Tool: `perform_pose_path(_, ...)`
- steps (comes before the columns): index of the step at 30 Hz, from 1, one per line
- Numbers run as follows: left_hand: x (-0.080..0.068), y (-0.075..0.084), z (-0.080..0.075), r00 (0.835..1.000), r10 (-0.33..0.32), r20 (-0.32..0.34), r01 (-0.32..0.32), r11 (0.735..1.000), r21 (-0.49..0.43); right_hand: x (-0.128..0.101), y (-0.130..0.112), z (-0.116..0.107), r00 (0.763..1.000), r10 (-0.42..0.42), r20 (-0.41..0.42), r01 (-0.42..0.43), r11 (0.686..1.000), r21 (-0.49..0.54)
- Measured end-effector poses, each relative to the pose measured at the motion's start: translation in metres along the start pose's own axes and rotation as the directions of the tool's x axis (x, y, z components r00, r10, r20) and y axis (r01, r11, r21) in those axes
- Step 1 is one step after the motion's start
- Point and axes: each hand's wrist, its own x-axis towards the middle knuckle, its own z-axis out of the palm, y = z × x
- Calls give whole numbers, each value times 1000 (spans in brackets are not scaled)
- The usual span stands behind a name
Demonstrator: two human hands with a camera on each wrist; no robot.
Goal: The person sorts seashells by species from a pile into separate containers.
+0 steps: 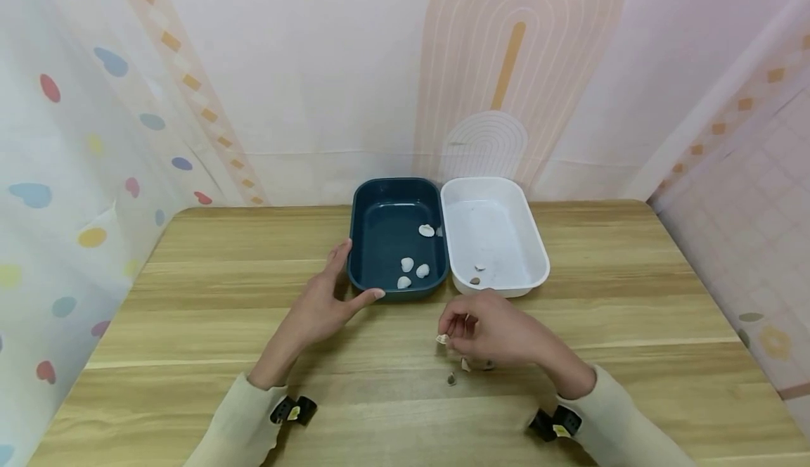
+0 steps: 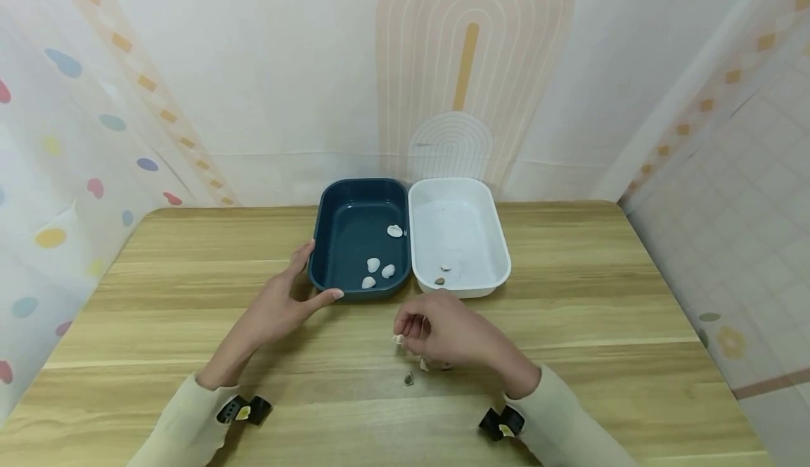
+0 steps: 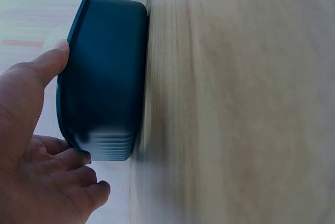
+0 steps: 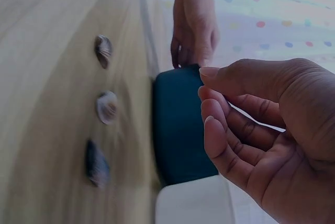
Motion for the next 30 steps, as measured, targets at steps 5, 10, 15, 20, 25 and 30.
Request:
perform_pose_path(5, 0, 0, 0, 1000, 0, 1, 0, 1000, -4, -4, -3, -10, 999, -13, -44, 12, 1000, -23)
perform_pose_path(10, 0, 0, 0, 1000, -2, 1, 2, 1000, -8, -6, -4, -19, 996, -38, -80, 34, 998, -50)
perform_pose_path(15, 1, 0, 0, 1000, -3, 1, 3, 1000, -6, -7, -4, -29, 994, -42, -101, 36, 998, -59)
perform_pose_path(20, 1, 0, 0, 1000, -1, 3, 1, 1000, -5, -8, -3, -40, 993, -19, -117, 9, 997, -79)
perform_pose_path(25, 0, 1, 0, 1000, -7, 2, 7, 1000, -6, -8, 2, -53, 988, -20, -152, 4, 994, -107)
perform_pose_path(30, 1, 1, 0, 1000, -1, 3, 1, 1000, -5, -9, 8, -66, 985, 3, -174, -24, 992, -121)
